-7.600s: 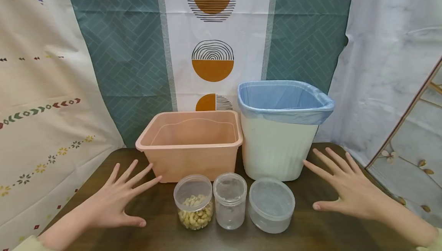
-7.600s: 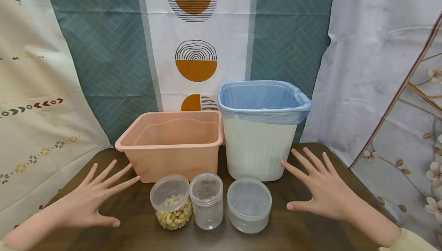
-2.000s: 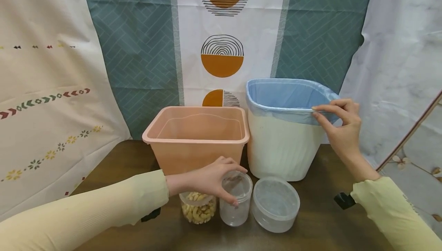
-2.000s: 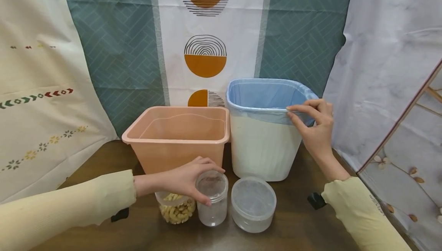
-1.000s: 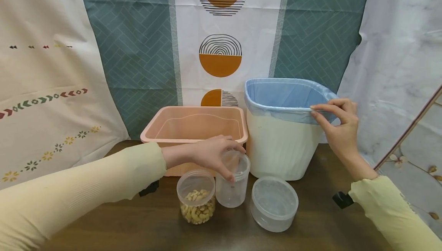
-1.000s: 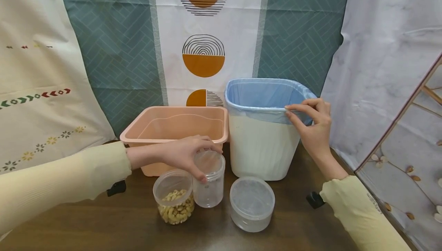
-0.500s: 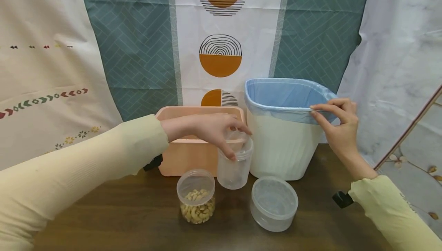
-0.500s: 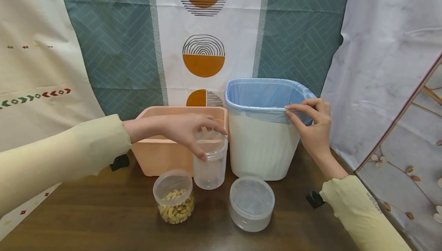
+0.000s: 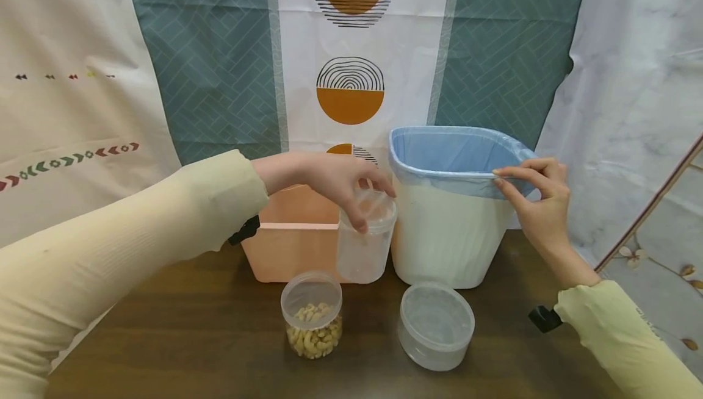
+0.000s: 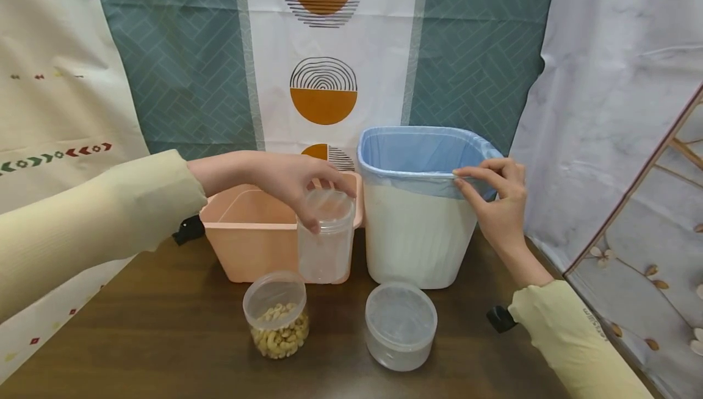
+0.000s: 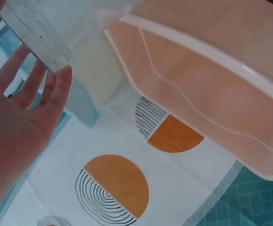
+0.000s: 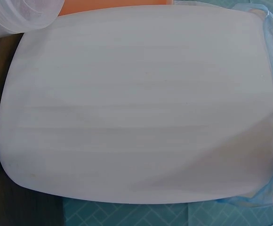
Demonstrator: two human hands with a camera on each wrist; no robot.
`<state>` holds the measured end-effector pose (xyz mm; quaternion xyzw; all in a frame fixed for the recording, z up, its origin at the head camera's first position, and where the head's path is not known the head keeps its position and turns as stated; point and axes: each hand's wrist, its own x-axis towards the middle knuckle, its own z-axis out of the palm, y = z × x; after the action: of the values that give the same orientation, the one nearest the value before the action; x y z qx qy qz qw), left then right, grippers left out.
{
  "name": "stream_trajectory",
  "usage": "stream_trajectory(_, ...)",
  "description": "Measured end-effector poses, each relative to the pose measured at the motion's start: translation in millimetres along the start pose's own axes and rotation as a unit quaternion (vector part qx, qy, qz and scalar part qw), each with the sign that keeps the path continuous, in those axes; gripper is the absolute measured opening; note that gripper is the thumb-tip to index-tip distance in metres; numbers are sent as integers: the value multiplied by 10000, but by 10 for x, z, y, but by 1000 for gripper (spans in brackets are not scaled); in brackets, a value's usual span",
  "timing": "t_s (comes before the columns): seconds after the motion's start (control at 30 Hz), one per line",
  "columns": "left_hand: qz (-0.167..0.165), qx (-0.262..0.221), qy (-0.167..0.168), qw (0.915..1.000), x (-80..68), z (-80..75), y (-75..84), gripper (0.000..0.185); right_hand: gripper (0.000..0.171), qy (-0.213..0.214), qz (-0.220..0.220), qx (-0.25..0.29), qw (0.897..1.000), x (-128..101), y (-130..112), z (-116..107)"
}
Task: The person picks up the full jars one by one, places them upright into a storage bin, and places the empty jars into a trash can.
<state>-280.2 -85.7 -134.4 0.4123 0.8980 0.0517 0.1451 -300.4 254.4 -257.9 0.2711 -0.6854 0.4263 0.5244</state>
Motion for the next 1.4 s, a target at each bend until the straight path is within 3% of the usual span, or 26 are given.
stream_trajectory(0.2, -97, 101, -133, 9998, -33, -216, 52, 66, 16, 2, -43, 68, 10000, -1, 4, -2)
stream_trajectory(0.53, -263, -144, -349, 9989, -114, -616, 106, 67, 15, 9, -12, 71, 10000, 5, -118, 21)
stream_trajectory(0.73, -750, -105, -319, 9966, -157, -847, 82, 66, 15, 48, -54, 161, 9998, 8, -116, 27)
stream_trajectory(0.9, -1059, -51, -81, 9943, -187, -1004, 75, 68, 15, 83, -41, 181, 9998, 0, -73, 23)
stream_trajectory(1.13, -999, 29, 393, 9942, -212, -1192, 95, 69, 17, 46, 4, 106, 9999, -29, -7, 13)
stream_trajectory(1.4, -1139, 315, 1030, 9876, -186, -1375, 138, 76, 16, 63, -28, 74, 9999, 4, -64, 10)
